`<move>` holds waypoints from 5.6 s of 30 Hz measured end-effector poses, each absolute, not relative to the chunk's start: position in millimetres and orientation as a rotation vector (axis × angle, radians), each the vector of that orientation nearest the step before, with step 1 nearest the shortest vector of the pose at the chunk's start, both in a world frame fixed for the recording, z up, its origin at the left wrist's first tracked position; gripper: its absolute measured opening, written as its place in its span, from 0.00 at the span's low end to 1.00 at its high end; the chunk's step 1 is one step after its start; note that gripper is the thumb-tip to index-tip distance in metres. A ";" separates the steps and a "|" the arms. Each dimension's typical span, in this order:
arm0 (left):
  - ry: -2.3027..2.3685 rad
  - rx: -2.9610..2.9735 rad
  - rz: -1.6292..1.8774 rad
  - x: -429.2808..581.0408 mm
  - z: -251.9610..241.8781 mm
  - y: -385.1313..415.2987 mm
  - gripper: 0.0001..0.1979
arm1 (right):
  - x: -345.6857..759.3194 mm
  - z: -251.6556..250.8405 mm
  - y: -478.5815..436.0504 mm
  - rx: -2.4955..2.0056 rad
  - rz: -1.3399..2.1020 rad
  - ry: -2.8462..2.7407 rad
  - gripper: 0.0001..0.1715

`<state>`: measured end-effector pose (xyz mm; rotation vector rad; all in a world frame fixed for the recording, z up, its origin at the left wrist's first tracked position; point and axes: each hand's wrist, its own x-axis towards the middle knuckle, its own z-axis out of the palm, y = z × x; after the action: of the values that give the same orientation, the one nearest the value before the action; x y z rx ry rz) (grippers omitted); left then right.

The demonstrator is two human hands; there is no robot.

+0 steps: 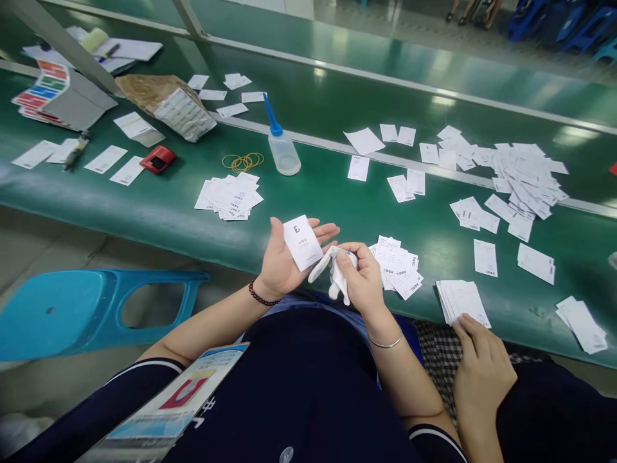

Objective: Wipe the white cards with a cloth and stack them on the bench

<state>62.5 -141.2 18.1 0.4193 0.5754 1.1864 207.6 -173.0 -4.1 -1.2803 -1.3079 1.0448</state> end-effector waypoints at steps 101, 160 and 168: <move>0.828 1.387 1.045 111.2 67.2 -173.2 0.20 | 283.5 13.5 -200.7 -1.028 0.823 -1.599 0.10; 1.375 2.864 0.627 -36.1 22.9 -14.5 0.15 | 200.4 -14.8 -75.8 -1.394 1.039 -1.116 0.21; 1.411 2.991 0.514 -38.3 44.7 -15.1 0.17 | 199.3 -13.1 -76.7 -1.412 1.092 -1.154 0.20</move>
<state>-38.3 -15.1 44.7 2.9911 1.4108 0.5142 199.3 -76.7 -13.1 -1.4117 -1.1540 1.0919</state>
